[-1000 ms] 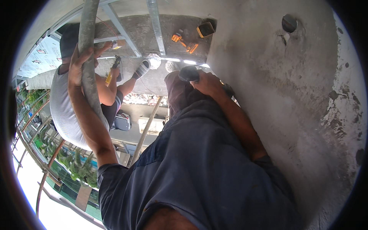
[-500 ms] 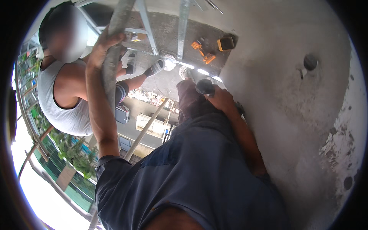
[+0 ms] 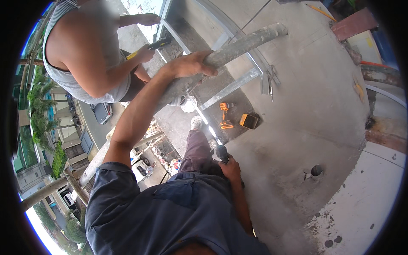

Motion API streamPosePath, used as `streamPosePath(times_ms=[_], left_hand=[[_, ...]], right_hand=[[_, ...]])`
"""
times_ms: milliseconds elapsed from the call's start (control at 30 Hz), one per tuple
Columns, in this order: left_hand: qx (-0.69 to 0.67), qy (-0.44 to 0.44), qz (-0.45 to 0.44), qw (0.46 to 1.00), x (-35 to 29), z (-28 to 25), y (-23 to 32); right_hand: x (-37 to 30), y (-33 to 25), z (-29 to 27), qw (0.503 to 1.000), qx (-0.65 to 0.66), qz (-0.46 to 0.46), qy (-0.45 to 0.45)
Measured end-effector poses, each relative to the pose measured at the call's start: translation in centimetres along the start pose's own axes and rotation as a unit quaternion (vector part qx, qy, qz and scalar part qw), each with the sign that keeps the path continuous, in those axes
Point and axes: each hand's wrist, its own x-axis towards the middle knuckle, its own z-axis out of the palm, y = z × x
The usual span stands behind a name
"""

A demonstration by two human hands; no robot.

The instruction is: The person uses a power drill and a hammer to install a metal frame onto a concrete wall. They secure the frame with screws and adjust its position as needed.

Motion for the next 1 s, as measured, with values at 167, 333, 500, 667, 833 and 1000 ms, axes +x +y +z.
streamPosePath(times_ms=[167, 333, 500, 667, 833, 1000], left_hand=[[0.022, 0.008, -0.003, 1.0, 0.3, 0.1, 0.3], [0.018, 0.016, 0.001, 1.0, 0.3, 0.2, 0.6], [0.024, 0.024, 0.009, 0.999, -0.1, 0.1, 1.0], [-0.039, -0.006, 0.02, 0.999, 0.2, -0.1, 0.6], [-0.032, -0.001, 0.019, 0.999, 0.8, 0.2, -0.5], [-0.022, -0.008, 0.008, 1.0, 0.7, 0.0, -0.1]], right_hand=[[-0.4, -0.2, 0.1, 0.999, -0.031, -0.001, -0.023], [-0.9, -0.5, -0.4, 0.999, -0.035, 0.001, -0.037], [-1.0, -0.8, -0.4, 0.999, -0.025, 0.01, -0.041], [-1.0, -0.7, -0.5, 0.999, -0.038, 0.015, -0.027], [-0.5, -0.2, -0.3, 0.999, -0.032, 0.005, -0.02], [-0.2, 0.0, -0.3, 1.0, -0.024, 0.001, -0.014]])
